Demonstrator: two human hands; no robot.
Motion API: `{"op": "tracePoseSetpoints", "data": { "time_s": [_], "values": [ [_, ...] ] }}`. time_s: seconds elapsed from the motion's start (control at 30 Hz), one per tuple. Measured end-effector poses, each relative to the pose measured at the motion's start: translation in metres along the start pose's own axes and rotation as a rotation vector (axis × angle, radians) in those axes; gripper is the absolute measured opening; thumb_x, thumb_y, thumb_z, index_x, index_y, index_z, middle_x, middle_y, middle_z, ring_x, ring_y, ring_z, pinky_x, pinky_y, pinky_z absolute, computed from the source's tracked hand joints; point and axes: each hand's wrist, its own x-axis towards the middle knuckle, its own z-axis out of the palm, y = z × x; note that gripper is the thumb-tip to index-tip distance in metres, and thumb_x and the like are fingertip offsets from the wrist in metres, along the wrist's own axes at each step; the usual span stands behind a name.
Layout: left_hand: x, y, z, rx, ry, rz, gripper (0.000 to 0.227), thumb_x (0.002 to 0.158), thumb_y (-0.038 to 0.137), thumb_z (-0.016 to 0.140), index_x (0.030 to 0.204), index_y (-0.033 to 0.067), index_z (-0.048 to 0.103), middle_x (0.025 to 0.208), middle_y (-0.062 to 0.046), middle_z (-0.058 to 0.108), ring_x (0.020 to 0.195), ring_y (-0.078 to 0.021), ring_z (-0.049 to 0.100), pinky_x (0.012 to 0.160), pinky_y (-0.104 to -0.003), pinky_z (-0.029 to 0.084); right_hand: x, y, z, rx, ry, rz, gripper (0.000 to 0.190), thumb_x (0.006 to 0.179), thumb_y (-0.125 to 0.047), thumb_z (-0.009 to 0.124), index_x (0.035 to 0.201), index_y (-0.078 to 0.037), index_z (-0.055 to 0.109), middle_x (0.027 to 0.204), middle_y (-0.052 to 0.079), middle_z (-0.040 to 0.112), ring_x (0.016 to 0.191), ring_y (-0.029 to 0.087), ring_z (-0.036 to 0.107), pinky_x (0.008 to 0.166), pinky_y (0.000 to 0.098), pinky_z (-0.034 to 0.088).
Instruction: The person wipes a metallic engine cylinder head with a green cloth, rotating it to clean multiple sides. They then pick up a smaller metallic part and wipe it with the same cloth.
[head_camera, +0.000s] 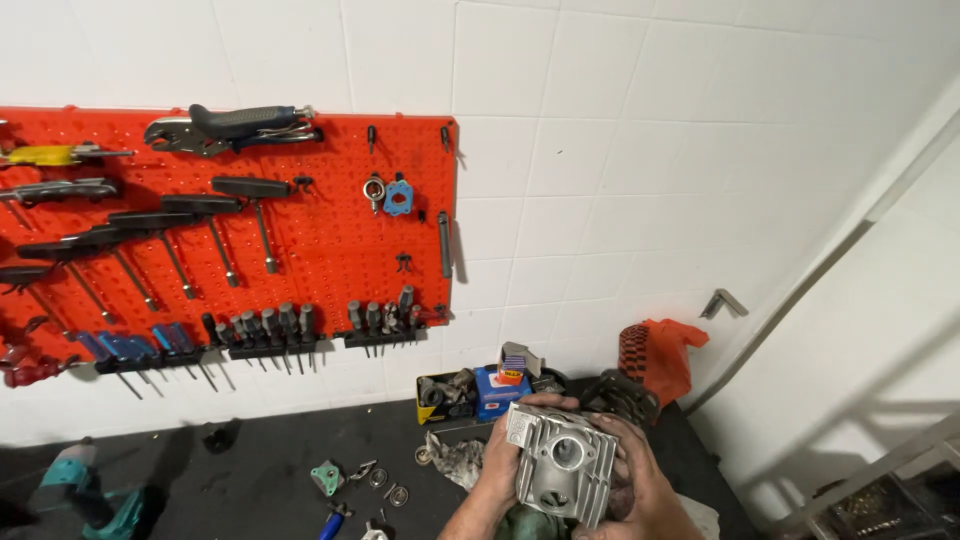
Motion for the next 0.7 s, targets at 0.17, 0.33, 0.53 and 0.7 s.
{"op": "tracePoseSetpoints", "data": {
  "time_s": [0.17, 0.33, 0.53, 0.7],
  "values": [
    [0.006, -0.004, 0.013, -0.004, 0.027, -0.004, 0.048, 0.1, 0.037, 0.056, 0.127, -0.0025, 0.059, 0.132, -0.02, 0.067, 0.112, -0.0249, 0.071, 0.096, -0.039, 0.059, 0.005, -0.016, -0.009, 0.142, 0.014, 0.161, 0.14, 0.042, 0.001, 0.1, 0.157, -0.021, 0.023, 0.162, 0.003, 0.029, 0.141, 0.027, 0.048, 0.102, 0.0485, 0.06],
    [0.004, -0.018, 0.008, 0.024, 0.245, -0.141, 0.049, 0.099, 0.04, 0.053, 0.128, 0.0013, 0.062, 0.117, -0.014, 0.07, 0.104, -0.0194, 0.071, 0.091, -0.036, 0.06, 0.004, -0.023, -0.013, 0.156, 0.019, 0.178, 0.141, 0.043, 0.001, 0.099, 0.16, -0.019, 0.023, 0.153, 0.013, 0.043, 0.135, 0.029, 0.055, 0.104, 0.0473, 0.055],
    [-0.001, -0.055, -0.016, -0.052, 0.4, -0.215, 0.044, 0.101, 0.036, 0.05, 0.126, 0.0026, 0.062, 0.112, -0.01, 0.07, 0.098, -0.0168, 0.068, 0.087, -0.035, 0.056, 0.005, -0.013, -0.021, 0.225, 0.011, 0.087, 0.143, 0.046, -0.004, 0.1, 0.163, -0.019, 0.018, 0.158, 0.011, 0.035, 0.14, 0.027, 0.048, 0.111, 0.0461, 0.047],
    [0.0, -0.041, -0.002, -0.039, 0.437, -0.253, 0.044, 0.1, 0.035, 0.049, 0.127, 0.0025, 0.063, 0.111, -0.009, 0.072, 0.098, -0.017, 0.068, 0.087, -0.034, 0.056, 0.006, -0.014, -0.02, 0.295, 0.003, 0.08, 0.145, 0.045, -0.005, 0.101, 0.162, -0.019, 0.017, 0.161, 0.01, 0.032, 0.14, 0.028, 0.046, 0.109, 0.0489, 0.047]
  ]
}}
